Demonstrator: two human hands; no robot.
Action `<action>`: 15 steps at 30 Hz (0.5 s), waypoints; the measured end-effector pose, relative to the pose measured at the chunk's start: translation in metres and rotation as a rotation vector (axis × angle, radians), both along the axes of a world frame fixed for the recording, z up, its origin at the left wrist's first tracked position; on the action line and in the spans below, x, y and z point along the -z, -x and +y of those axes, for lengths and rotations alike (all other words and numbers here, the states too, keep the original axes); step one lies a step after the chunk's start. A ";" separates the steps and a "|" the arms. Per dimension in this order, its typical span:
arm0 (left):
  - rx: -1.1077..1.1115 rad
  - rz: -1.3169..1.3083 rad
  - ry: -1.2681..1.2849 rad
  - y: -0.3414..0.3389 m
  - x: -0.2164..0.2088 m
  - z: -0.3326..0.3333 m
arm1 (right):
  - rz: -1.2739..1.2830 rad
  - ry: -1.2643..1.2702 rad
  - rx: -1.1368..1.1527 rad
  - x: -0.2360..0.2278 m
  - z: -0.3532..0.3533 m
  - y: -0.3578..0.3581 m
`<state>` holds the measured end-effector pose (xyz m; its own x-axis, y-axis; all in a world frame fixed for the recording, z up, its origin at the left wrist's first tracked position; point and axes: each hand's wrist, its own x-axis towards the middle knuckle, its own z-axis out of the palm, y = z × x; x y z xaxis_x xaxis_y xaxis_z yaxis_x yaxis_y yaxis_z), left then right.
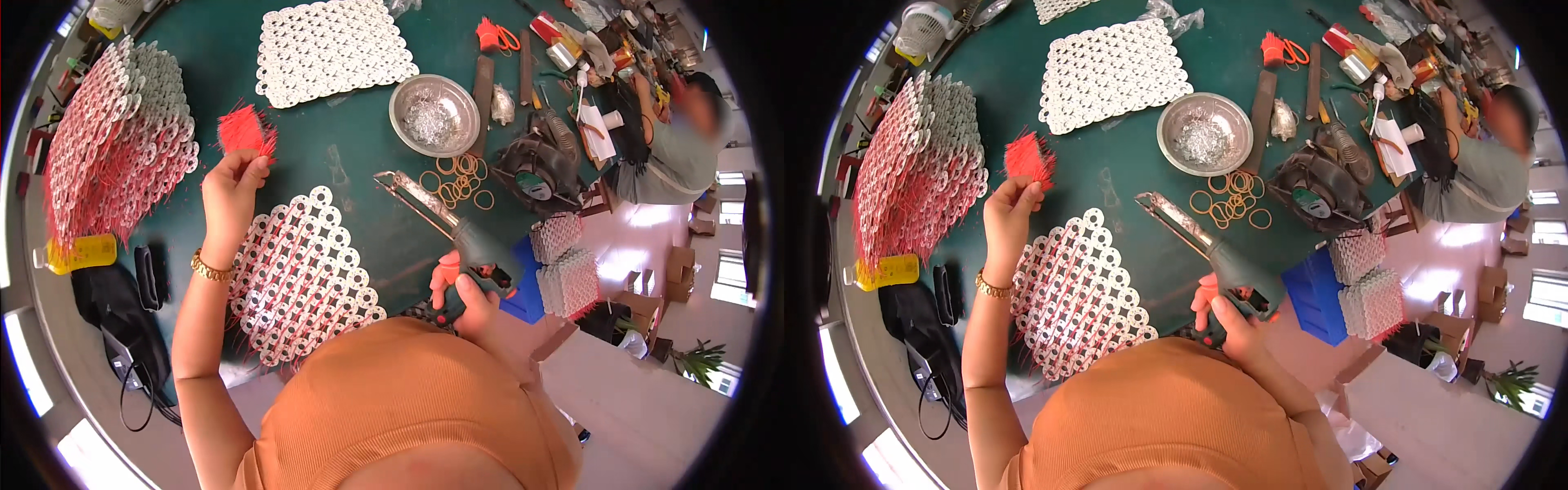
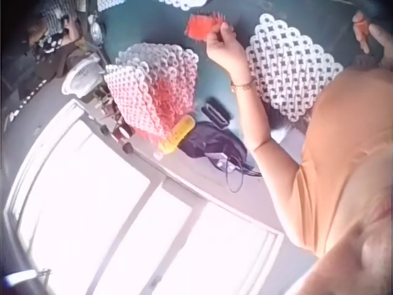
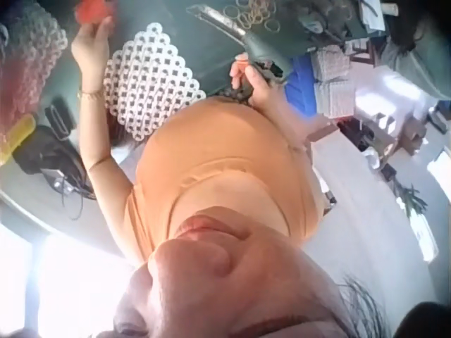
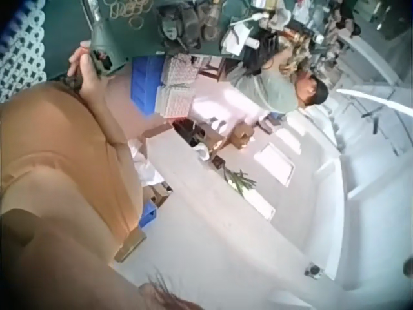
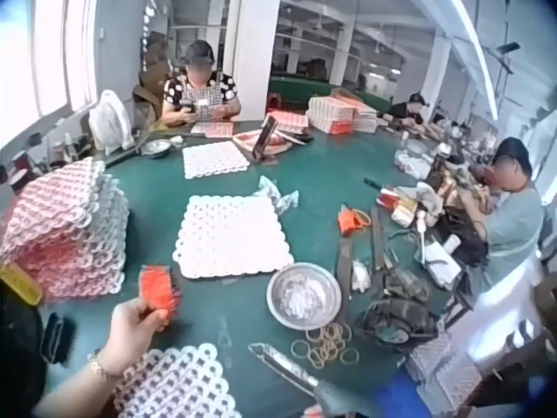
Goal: The person solders electrical wires onto an LED light board using a soldering iron.
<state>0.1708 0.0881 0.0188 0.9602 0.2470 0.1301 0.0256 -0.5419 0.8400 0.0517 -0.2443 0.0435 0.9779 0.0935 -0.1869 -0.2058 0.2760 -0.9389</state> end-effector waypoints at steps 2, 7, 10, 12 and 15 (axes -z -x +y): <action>0.053 0.090 0.418 0.008 -0.002 -0.008 | 0.054 -0.038 -0.029 -0.020 0.007 -0.011; 0.114 0.254 0.423 0.027 -0.015 -0.034 | -0.101 -0.290 -0.120 -0.025 0.017 -0.036; 0.081 0.259 0.306 0.035 -0.014 -0.041 | -0.253 -0.171 -0.215 -0.014 0.018 -0.052; 0.044 0.151 0.068 0.039 -0.013 -0.047 | -0.263 -0.097 -0.266 -0.009 0.025 -0.058; 0.034 -0.115 -0.420 0.043 -0.005 -0.056 | -0.088 -0.052 -0.247 0.014 0.019 -0.046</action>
<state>0.1273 0.0321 0.0234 0.9402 0.1181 0.3195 -0.0793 -0.8363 0.5425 0.0977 -0.2253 0.0296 0.9367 0.3383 -0.0905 -0.1907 0.2759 -0.9421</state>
